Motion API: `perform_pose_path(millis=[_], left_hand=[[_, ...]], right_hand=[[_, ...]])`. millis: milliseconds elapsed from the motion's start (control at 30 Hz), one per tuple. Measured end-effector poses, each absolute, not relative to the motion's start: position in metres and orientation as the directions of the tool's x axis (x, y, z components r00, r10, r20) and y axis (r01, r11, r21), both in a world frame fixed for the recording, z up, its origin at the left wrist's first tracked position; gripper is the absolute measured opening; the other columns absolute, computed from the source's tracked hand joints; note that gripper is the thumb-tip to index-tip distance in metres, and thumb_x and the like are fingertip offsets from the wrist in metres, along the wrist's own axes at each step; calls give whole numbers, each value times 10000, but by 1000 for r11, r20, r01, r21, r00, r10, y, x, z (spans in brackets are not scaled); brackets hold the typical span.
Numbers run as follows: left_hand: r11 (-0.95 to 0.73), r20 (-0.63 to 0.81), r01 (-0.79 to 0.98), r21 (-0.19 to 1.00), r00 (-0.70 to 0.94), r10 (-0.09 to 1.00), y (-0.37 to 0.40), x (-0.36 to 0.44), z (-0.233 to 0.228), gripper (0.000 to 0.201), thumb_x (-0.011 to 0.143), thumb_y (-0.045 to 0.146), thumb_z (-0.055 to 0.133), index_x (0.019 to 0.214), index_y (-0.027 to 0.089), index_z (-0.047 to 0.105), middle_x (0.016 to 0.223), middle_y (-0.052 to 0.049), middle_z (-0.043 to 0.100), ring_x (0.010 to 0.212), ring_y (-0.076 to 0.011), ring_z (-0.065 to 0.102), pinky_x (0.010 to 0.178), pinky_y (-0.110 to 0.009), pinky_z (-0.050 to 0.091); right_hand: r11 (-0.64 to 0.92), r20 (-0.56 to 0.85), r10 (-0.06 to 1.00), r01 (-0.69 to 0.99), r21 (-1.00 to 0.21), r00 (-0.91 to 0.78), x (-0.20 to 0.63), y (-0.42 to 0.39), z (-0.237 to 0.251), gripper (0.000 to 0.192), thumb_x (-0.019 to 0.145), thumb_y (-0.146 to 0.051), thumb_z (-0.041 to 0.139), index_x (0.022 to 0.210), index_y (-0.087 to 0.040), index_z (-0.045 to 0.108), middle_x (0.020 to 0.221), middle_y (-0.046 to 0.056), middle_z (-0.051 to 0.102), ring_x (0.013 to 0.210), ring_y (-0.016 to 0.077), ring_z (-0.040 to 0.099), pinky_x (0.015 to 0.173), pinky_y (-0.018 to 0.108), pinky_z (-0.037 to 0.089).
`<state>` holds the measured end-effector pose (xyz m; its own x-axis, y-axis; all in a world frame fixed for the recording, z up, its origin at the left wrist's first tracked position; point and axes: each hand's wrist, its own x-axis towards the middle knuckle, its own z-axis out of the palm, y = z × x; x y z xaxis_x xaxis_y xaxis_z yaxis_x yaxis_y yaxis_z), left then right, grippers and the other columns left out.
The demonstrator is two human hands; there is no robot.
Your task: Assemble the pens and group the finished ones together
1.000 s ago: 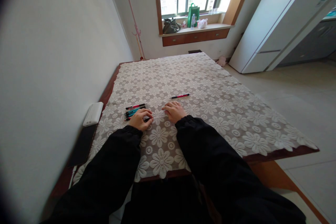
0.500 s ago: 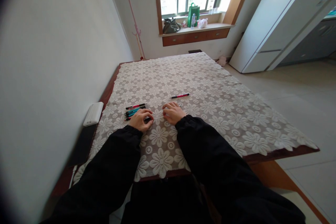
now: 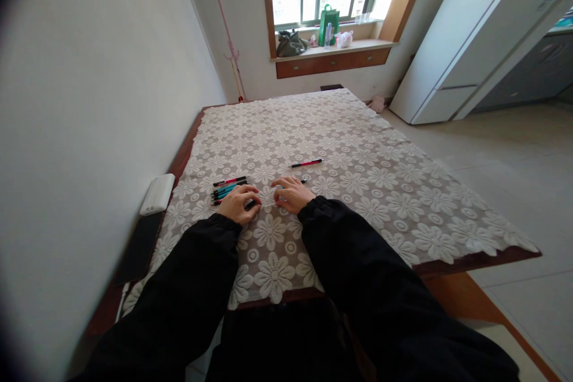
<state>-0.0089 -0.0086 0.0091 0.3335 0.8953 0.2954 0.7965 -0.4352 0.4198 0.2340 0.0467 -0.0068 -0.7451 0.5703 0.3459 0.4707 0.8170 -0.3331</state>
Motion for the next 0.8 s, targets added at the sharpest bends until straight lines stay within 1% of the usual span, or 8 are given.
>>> perform_pose_path(millis=[167, 267, 333, 433, 500, 567, 667, 800], left_hand=[[-434, 305, 782, 447, 323, 896, -7, -10, 6, 69, 795, 286, 697, 794, 253, 757, 1111, -20, 710, 1039, -236, 620, 964, -398, 503], [-437, 308, 772, 462, 322, 895, -6, -11, 6, 112, 824, 268, 653, 862, 251, 757, 1110, -24, 717, 1053, -237, 623, 971, -398, 500], [-429, 313, 767, 478, 308, 899, -6, -12, 5, 203, 807, 184, 615, 950, 249, 744, 1117, -24, 715, 1068, -233, 624, 976, -387, 498], [-386, 278, 786, 482, 280, 919, -6, -12, 5, 344, 726, 94, 592, 1008, 243, 719, 1064, -27, 712, 994, -230, 637, 915, -380, 515], [-368, 251, 800, 474, 278, 927, -5, -12, 4, 340, 710, 92, 595, 993, 237, 717, 1010, -32, 712, 944, -236, 637, 874, -386, 520], [-374, 245, 800, 469, 289, 925, -5, -12, 3, 306, 725, 108, 604, 980, 232, 718, 991, -37, 715, 943, -244, 632, 873, -395, 517], [-392, 257, 789, 473, 302, 918, -3, -12, 1, 284, 769, 109, 586, 990, 227, 720, 997, -41, 725, 947, -242, 629, 877, -392, 518], [-449, 292, 750, 486, 345, 892, 0, -13, -2, 262, 849, 96, 519, 968, 218, 719, 1030, -35, 740, 998, -228, 631, 922, -374, 515]], right_hand=[[829, 357, 551, 445, -339, -754, 231, 45, -10, 66, 857, -182, 723, 898, -228, 698, 1309, 73, 606, 1255, 303, 499, 1065, 498, 389], [820, 371, 567, 458, -343, -736, 232, 45, -5, 25, 892, -212, 687, 910, -227, 696, 1296, 71, 616, 1237, 293, 515, 1065, 486, 390], [780, 394, 625, 518, -352, -674, 234, 46, -2, 81, 918, -194, 638, 953, -228, 702, 1267, 68, 636, 1214, 279, 533, 1069, 471, 386], [663, 388, 746, 659, -355, -541, 239, 49, 0, 195, 903, -151, 624, 1061, -230, 706, 1232, 67, 662, 1196, 284, 543, 1059, 469, 382], [595, 351, 799, 728, -341, -489, 242, 52, -2, 215, 890, -153, 644, 1078, -232, 711, 1217, 67, 671, 1179, 298, 548, 1043, 480, 380], [569, 321, 818, 754, -327, -478, 244, 54, -4, 177, 896, -164, 649, 1040, -237, 722, 1191, 61, 680, 1154, 297, 555, 1028, 477, 377], [613, 320, 787, 725, -314, -527, 244, 56, -6, 143, 907, -164, 647, 993, -243, 730, 1130, 49, 693, 1116, 274, 564, 1014, 445, 372], [738, 338, 675, 616, -276, -656, 241, 56, -6, 151, 925, -169, 640, 995, -254, 743, 1025, 37, 706, 1034, 240, 572, 988, 402, 362]])
